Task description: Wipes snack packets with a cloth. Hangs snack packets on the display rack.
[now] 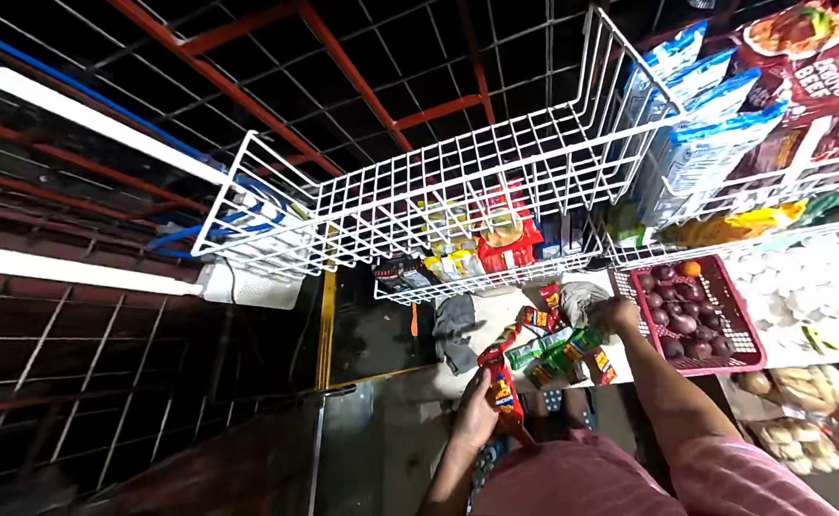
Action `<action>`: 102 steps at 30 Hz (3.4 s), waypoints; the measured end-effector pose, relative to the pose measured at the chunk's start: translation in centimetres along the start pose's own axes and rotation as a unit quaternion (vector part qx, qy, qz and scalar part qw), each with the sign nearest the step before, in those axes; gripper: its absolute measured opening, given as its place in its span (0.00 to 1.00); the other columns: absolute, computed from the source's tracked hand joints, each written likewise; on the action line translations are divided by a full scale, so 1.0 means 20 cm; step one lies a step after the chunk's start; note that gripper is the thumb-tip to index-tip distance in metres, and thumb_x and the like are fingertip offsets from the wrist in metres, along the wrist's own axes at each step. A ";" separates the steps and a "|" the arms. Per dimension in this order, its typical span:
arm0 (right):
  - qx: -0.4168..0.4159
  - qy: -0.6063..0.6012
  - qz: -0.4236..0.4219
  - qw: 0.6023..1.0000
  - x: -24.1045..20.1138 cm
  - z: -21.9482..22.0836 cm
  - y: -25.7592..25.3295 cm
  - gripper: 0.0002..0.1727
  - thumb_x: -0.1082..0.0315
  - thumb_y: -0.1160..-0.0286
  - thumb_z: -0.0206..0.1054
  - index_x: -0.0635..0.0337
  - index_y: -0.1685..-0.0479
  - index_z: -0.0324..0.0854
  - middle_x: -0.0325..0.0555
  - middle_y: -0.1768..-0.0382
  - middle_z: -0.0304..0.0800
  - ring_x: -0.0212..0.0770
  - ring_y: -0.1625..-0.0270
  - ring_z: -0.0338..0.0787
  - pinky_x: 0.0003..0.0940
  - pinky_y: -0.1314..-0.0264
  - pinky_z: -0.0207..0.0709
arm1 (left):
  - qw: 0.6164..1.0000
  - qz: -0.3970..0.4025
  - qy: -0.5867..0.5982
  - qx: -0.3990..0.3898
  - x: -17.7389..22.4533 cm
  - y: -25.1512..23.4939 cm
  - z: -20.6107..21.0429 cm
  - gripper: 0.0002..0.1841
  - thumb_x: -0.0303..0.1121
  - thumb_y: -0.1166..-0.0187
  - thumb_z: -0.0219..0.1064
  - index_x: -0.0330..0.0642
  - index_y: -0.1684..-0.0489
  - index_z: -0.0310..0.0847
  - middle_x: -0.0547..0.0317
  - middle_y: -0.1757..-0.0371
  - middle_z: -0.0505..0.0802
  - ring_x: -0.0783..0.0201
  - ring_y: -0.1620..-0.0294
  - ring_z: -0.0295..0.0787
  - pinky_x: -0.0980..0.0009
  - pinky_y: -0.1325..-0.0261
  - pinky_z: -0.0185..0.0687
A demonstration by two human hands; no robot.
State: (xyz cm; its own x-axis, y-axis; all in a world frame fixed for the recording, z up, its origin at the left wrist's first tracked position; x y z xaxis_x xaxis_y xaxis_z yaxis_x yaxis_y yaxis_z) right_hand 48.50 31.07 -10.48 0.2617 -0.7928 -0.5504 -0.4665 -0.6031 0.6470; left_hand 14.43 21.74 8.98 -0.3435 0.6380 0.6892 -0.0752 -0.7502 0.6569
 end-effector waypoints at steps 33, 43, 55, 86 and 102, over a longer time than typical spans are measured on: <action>-0.096 -0.005 -0.636 0.766 -0.72 -0.06 1.49 0.26 0.58 0.16 0.57 0.68 0.31 0.83 0.61 0.26 0.83 0.56 0.20 0.79 0.52 0.16 0.70 | 0.982 0.017 0.135 -0.130 0.09 0.04 0.46 0.37 0.62 0.10 0.23 0.49 0.39 0.76 0.61 0.55 0.93 0.66 0.52 0.92 0.64 0.49 0.89; -0.064 0.059 -0.677 0.731 -0.74 0.08 1.53 0.27 0.56 0.12 0.52 0.62 0.22 0.77 0.52 0.20 0.79 0.60 0.13 0.69 0.70 0.17 0.59 | 0.983 0.103 0.147 -0.025 0.24 -0.03 0.36 0.21 0.44 0.03 0.36 0.43 0.39 0.74 0.61 0.60 0.90 0.71 0.60 0.89 0.73 0.55 0.86; -0.039 -0.051 -0.660 0.748 -1.10 -0.08 1.60 0.19 0.63 0.16 0.58 0.66 0.38 0.86 0.63 0.23 0.78 0.55 0.18 0.77 0.46 0.17 0.71 | 0.951 0.298 -0.053 -0.061 0.44 0.12 0.42 0.22 0.23 0.12 0.35 0.26 0.24 0.63 0.54 0.40 0.84 0.77 0.41 0.81 0.75 0.33 0.78; 0.113 0.019 -0.751 0.651 -1.14 -0.16 1.73 0.23 0.50 0.12 0.55 0.52 0.31 0.83 0.56 0.20 0.78 0.64 0.15 0.71 0.78 0.19 0.55 | 0.942 0.322 -0.003 -0.098 0.51 0.24 0.56 0.44 0.60 0.12 0.21 0.26 0.14 0.48 0.44 0.22 0.77 0.68 0.23 0.75 0.66 0.21 0.73; 0.090 -0.084 -0.804 0.581 -1.21 -0.44 1.81 0.18 0.55 0.11 0.57 0.55 0.42 0.86 0.49 0.35 0.91 0.43 0.23 0.83 0.50 0.15 0.69 | 0.885 0.408 -0.109 -0.194 0.56 0.28 0.54 0.33 0.16 0.25 0.57 0.20 0.18 0.50 0.49 0.31 0.83 0.74 0.34 0.83 0.71 0.27 0.80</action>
State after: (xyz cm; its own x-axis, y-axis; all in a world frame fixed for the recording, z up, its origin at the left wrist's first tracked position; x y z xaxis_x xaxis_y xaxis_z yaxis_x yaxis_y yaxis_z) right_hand 32.63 27.61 30.88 0.4029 0.8132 -0.4199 0.1825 -0.5210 -0.8338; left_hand 20.32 26.63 23.68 -0.2454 -0.1583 0.9564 -0.2164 -0.9527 -0.2132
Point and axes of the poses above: each hand's wrist, its own y-axis away from the middle knuckle, its own z-axis out of the palm, x = y × z, the point moved 6 cm from there along -y, towards the middle knuckle
